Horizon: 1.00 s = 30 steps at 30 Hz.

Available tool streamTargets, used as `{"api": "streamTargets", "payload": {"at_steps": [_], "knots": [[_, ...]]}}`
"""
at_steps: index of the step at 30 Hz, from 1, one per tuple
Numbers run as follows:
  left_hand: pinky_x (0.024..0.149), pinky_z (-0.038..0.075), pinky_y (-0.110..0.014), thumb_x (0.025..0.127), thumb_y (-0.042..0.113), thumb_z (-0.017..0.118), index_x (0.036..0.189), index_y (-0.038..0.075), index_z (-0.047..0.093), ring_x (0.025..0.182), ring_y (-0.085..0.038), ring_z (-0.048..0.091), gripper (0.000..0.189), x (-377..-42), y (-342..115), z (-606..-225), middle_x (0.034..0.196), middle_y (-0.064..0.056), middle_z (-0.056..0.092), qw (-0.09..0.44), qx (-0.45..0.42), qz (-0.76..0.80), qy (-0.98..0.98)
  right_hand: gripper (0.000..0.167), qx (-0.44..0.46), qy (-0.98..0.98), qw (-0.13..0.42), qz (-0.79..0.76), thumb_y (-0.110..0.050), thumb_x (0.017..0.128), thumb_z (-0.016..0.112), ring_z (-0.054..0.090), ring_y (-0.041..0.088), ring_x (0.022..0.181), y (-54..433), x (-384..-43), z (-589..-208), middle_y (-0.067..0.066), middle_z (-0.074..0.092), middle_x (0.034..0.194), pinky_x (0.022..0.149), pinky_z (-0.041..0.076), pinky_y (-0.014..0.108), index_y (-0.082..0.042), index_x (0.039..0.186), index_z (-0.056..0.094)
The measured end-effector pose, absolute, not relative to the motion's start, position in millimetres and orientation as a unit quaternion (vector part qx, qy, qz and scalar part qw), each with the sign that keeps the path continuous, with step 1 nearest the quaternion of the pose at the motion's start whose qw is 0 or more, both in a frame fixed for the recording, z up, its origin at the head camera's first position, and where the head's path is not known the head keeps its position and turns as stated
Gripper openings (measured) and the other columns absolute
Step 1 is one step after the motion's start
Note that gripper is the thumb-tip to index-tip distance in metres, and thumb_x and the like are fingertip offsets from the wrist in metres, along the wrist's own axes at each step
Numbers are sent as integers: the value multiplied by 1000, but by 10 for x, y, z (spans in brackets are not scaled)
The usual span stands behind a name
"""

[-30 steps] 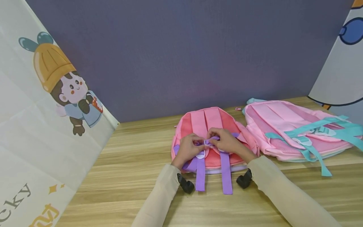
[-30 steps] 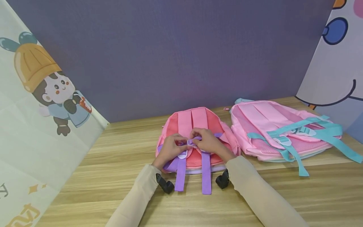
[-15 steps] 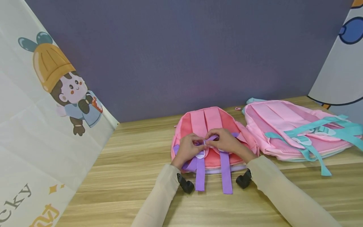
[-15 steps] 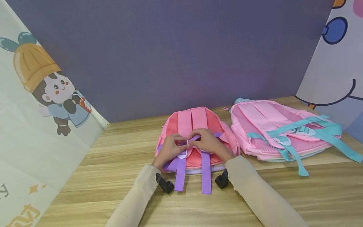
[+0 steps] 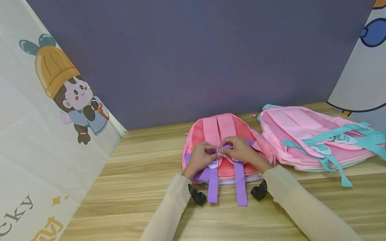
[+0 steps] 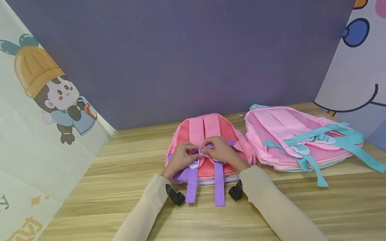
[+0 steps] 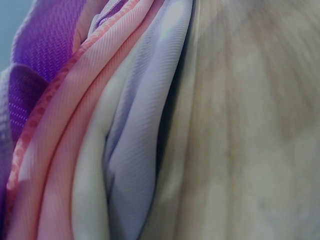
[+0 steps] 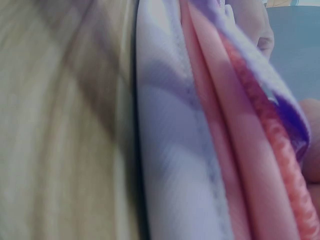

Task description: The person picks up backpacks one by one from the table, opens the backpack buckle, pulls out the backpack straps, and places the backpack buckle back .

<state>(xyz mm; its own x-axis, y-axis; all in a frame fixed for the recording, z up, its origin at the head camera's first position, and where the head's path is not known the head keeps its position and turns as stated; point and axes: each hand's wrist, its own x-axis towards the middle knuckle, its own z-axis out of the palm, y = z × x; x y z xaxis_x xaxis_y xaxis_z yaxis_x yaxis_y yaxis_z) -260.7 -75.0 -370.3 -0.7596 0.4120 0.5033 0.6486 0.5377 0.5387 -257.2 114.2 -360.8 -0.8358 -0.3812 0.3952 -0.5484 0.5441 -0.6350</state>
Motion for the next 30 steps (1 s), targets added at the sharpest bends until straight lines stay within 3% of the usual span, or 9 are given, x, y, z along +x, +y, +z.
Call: {"api": "streamTargets", "payload": {"at_steps": [5, 10, 30], "knots": [[64, 43, -20, 73, 19, 79, 90, 8, 77, 71, -13, 59, 21, -2601, -742, -3697, 80, -3, 68, 146, -297, -374, -866, 6, 265, -873, 107, 395, -6, 84, 69, 54, 11, 72, 1139, -2566, -3611, -1, 65, 78, 70, 44, 28, -10, 81, 67], [65, 41, -17, 74, 17, 79, 92, 8, 77, 74, -17, 61, 20, -2593, -733, -3696, 83, -5, 69, 127, -280, -370, -877, 9, 259, -877, 104, 391, -5, 86, 66, 55, 13, 77, 1141, -2560, -3624, -2, 64, 78, 75, 45, 33, -11, 80, 65], [66, 42, -17, 73, 19, 81, 93, 7, 77, 75, -16, 61, 23, -2587, -722, -3681, 84, -5, 69, 123, -272, -377, -877, 14, 252, -883, 76, 388, -1, 89, 57, 55, 19, 85, 1182, -2564, -3609, 1, 59, 79, 79, 42, 36, -11, 79, 57]]}}
